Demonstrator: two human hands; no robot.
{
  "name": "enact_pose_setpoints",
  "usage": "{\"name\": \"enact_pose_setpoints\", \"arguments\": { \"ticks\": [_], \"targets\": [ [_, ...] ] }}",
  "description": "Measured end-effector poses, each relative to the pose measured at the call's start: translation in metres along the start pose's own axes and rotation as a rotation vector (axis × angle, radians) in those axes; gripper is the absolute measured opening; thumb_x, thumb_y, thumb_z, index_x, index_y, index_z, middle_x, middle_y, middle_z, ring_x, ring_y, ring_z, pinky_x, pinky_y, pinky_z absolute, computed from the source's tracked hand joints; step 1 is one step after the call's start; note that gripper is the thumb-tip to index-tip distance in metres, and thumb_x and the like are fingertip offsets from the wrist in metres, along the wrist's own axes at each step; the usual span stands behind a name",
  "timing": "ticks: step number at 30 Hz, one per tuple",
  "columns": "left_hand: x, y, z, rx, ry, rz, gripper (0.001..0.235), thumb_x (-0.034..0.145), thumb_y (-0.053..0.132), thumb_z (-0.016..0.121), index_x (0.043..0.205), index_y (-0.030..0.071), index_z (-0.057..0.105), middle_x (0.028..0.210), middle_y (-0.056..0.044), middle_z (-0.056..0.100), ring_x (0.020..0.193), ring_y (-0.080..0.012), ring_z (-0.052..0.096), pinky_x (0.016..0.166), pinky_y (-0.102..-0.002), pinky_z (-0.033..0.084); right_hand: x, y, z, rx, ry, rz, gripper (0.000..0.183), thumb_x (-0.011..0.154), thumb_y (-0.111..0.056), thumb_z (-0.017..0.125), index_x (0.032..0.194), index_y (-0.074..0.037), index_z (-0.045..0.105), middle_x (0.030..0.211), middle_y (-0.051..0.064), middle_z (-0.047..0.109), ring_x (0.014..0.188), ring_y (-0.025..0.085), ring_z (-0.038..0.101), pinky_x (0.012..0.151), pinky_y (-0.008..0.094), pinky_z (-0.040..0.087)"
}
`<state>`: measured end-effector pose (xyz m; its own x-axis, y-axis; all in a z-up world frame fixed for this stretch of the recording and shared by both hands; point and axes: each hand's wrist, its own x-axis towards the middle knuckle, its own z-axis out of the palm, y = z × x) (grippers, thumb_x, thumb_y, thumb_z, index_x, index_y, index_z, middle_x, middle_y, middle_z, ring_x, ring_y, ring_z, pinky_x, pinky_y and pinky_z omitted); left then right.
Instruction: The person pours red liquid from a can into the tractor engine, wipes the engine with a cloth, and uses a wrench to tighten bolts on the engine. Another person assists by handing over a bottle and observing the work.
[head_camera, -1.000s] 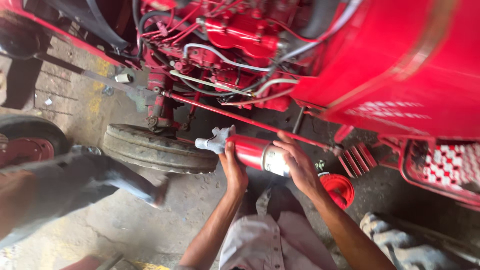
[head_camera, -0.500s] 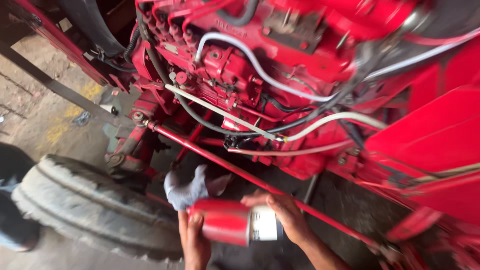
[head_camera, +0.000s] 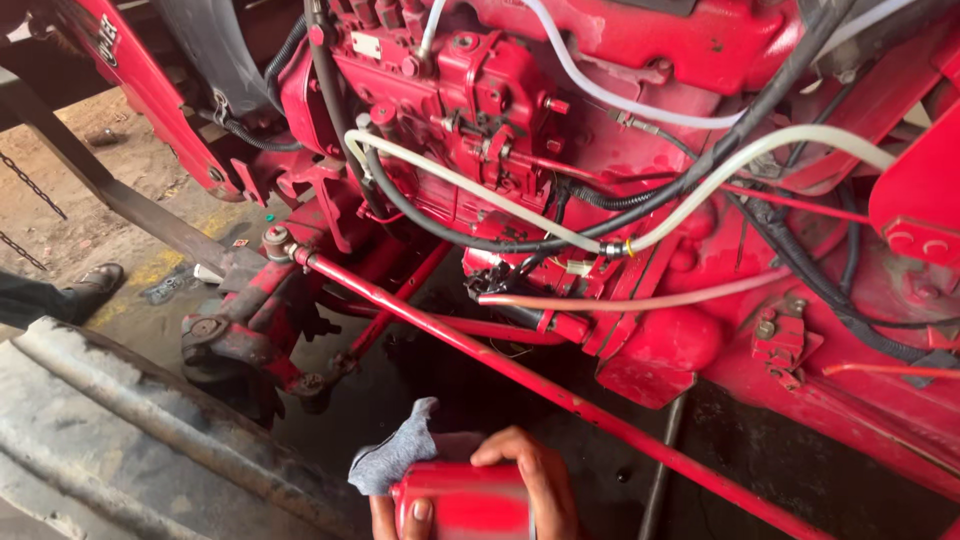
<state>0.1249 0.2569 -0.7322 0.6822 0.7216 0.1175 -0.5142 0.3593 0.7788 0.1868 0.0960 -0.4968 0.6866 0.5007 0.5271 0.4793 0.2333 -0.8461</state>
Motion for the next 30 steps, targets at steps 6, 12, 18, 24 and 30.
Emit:
{"name": "enact_pose_setpoints", "arguments": {
  "ticks": [6,12,18,24,30],
  "targets": [
    [0.001,0.008,-0.009,-0.220,-0.076,-0.183,0.054,0.097,0.020,0.062,0.138,-0.013,0.052,0.117,-0.041,0.067,0.102,-0.0469,0.073,0.089,-0.060,0.061,0.015,-0.032,-0.008,-0.355,0.192,-0.007,0.058,0.105,-0.045,0.037,0.111,0.000,0.074,0.109,0.017,0.079,0.109,0.028,0.072,0.099,0.040,0.052],
    [-0.024,0.124,0.094,-0.146,0.176,-0.182,0.072,0.090,0.016,0.063,0.154,0.000,0.036,0.136,-0.020,0.058,0.119,-0.0247,0.062,0.100,-0.037,0.049,0.056,-0.117,0.001,-0.183,0.167,0.067,0.053,0.112,-0.039,0.036,0.113,0.002,0.069,0.113,0.017,0.076,0.109,0.029,0.072,0.101,0.042,0.052],
    [-0.019,0.277,0.223,-0.084,0.209,-0.352,0.066,0.087,0.021,0.068,0.145,0.010,0.040,0.131,-0.013,0.062,0.116,-0.0214,0.062,0.097,-0.035,0.050,0.118,-0.261,-0.009,-0.310,0.301,-0.073,0.052,0.111,-0.039,0.038,0.129,0.005,0.060,0.130,0.019,0.067,0.125,0.030,0.061,0.113,0.041,0.041],
    [-0.001,0.446,0.336,-0.075,-0.258,-0.608,0.056,0.092,0.034,0.065,0.135,0.000,0.054,0.120,-0.013,0.066,0.110,-0.0216,0.064,0.097,-0.037,0.052,0.178,-0.398,-0.090,-0.154,-0.079,0.255,0.052,0.104,-0.032,0.049,0.143,0.003,0.052,0.143,0.019,0.062,0.137,0.029,0.054,0.116,0.040,0.039],
    [-0.033,0.541,0.457,-0.298,-0.472,-1.118,0.064,0.088,0.041,0.063,0.140,0.006,0.050,0.127,-0.013,0.066,0.115,-0.0262,0.067,0.103,-0.045,0.054,0.183,-0.470,-0.153,-0.021,-0.408,0.624,0.047,0.094,-0.013,0.051,0.140,-0.011,0.063,0.142,0.009,0.067,0.136,0.025,0.061,0.116,0.039,0.044]
  ]
}}
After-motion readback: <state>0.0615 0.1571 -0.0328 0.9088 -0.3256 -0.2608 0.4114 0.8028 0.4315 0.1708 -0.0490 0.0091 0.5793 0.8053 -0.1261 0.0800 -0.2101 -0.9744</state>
